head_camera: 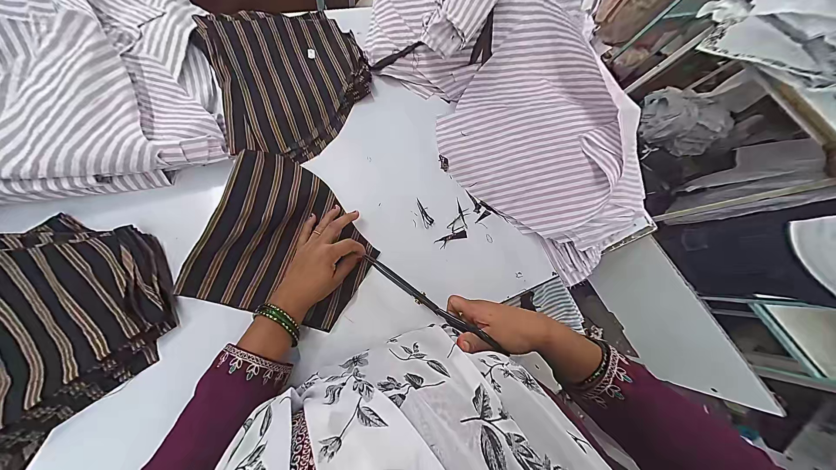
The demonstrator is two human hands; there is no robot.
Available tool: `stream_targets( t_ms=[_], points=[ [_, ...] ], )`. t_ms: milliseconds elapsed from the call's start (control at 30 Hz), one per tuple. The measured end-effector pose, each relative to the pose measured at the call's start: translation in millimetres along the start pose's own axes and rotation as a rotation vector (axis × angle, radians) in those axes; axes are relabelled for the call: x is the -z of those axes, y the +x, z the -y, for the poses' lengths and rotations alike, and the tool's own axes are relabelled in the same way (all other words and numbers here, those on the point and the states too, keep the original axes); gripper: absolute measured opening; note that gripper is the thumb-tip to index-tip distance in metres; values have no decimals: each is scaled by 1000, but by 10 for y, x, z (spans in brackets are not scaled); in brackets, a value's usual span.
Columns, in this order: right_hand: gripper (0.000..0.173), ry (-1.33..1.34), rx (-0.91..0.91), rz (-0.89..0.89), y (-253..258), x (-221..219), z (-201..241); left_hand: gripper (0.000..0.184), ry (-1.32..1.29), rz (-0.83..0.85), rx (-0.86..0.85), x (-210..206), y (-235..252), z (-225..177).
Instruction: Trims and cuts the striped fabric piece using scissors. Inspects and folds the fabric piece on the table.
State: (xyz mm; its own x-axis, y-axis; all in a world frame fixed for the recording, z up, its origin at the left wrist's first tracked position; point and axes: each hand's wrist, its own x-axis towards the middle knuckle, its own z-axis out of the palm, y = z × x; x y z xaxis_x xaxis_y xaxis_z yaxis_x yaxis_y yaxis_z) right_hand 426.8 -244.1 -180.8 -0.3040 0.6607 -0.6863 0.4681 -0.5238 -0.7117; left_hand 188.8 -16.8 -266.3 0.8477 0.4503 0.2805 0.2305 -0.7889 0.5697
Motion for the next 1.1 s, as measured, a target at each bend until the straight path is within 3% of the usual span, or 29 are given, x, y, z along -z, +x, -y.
stream_targets(
  t_ms=[133, 267, 333, 633, 1100],
  points=[
    [51, 23, -42, -10, -70, 3, -59, 28, -22, -13, 6, 2, -2, 12],
    [59, 7, -60, -39, -150, -4, -108, 56, 50, 31, 48, 7, 10, -6],
    [57, -11, -62, -30, -159, -3, -91, 59, 95, 67, 49, 8, 23, -23],
    [46, -8, -39, -13, -70, -68, 20, 29, -28, 18, 32, 4, 6, 16],
    [53, 5, -74, -24, -202, -43, -116, 13, -101, -74, 44, 23, 5, -14]
  ],
)
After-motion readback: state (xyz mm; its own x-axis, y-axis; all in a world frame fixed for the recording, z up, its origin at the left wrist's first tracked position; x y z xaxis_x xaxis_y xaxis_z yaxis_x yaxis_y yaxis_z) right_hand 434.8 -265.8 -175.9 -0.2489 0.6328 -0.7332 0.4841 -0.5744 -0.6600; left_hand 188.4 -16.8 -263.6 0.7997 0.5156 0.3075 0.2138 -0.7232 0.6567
